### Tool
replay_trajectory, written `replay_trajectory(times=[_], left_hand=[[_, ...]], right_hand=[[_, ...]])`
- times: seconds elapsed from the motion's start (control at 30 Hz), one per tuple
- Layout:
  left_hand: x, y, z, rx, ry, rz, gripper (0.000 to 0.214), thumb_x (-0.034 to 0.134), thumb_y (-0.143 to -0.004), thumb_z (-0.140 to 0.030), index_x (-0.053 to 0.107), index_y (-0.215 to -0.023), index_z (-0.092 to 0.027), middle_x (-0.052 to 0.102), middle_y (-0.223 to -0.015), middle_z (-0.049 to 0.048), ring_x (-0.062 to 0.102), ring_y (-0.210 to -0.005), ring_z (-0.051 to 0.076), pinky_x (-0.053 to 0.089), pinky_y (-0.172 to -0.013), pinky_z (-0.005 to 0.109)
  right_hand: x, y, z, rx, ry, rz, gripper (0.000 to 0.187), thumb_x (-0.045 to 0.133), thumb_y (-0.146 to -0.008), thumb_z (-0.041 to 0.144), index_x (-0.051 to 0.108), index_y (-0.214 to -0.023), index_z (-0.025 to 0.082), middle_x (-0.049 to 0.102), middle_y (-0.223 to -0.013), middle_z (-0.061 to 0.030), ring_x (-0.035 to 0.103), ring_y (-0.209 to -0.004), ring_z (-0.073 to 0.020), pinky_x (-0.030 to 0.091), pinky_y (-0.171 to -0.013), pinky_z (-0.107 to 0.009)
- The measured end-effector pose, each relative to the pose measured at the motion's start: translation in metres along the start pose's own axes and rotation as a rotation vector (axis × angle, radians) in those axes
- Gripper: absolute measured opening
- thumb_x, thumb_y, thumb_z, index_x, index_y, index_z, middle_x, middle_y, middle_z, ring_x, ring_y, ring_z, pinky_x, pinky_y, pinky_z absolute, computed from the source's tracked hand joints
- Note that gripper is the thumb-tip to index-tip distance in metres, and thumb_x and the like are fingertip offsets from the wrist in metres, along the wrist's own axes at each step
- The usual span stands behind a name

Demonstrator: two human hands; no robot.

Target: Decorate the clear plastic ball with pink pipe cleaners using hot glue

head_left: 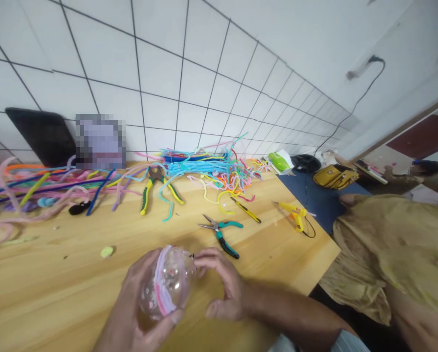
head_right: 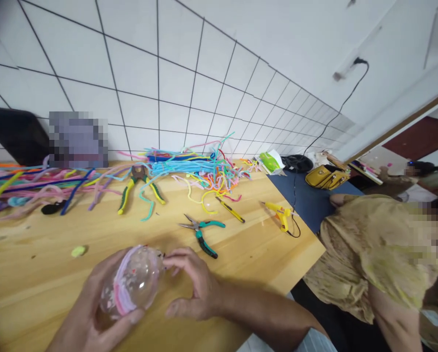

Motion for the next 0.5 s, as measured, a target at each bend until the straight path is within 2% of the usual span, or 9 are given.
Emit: replay_trajectory(times=[0.13,0.27,0.43,0.5], left_hand=[[-0.003,0.006,0.011,-0.059,0.048,0.000,0.092,0.083,-0.081,-0.054,0.045,-0.162,-0.034,0.061,-0.156,0.0152,0.066,-0.136,0.045,0.065,-0.106,0.062],[-0.009,0.004,0.008,-0.112,0.066,0.057,0.092,0.085,-0.080,-0.053,0.045,-0.161,-0.039,0.061,-0.156,0.0134,0.068,-0.135,0.045,0.065,-0.106,0.063],[-0.008,0.002,-0.001,-0.243,0.073,-0.048,0.079,0.079,-0.081,-0.058,0.051,-0.154,-0.050,0.063,-0.153,0.0072,0.064,-0.135,0.049,0.053,-0.117,0.075],[-0.007,0.003,0.000,-0.266,0.104,-0.066,0.081,0.082,-0.074,-0.061,0.055,-0.150,-0.053,0.066,-0.150,0.0052,0.067,-0.131,0.050,0.058,-0.113,0.073]], right_hand=[[-0.003,-0.004,0.003,-0.024,-0.041,0.045,0.089,0.080,-0.084,0.073,0.053,-0.158,0.032,0.065,-0.145,-0.0151,0.071,-0.122,-0.0323,0.065,-0.097,-0.044],[-0.002,-0.007,0.002,-0.052,-0.020,0.069,0.097,0.083,-0.081,0.073,0.049,-0.162,0.031,0.065,-0.149,-0.0168,0.068,-0.130,-0.0330,0.064,-0.101,-0.044],[0.005,-0.006,0.001,-0.086,0.017,0.062,0.096,0.082,-0.085,0.072,0.046,-0.162,0.026,0.063,-0.152,-0.0187,0.068,-0.133,-0.0302,0.063,-0.102,-0.040],[0.006,-0.006,0.000,-0.106,0.039,0.053,0.096,0.082,-0.086,0.069,0.044,-0.163,0.026,0.062,-0.154,-0.0189,0.066,-0.136,-0.0296,0.062,-0.104,-0.039]])
Point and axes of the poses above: each hand's wrist, its own y-axis away from the middle knuckle, its own x-axis out of the palm, z = x × y, the point moved 1 cm from there along -y, towards the middle knuckle
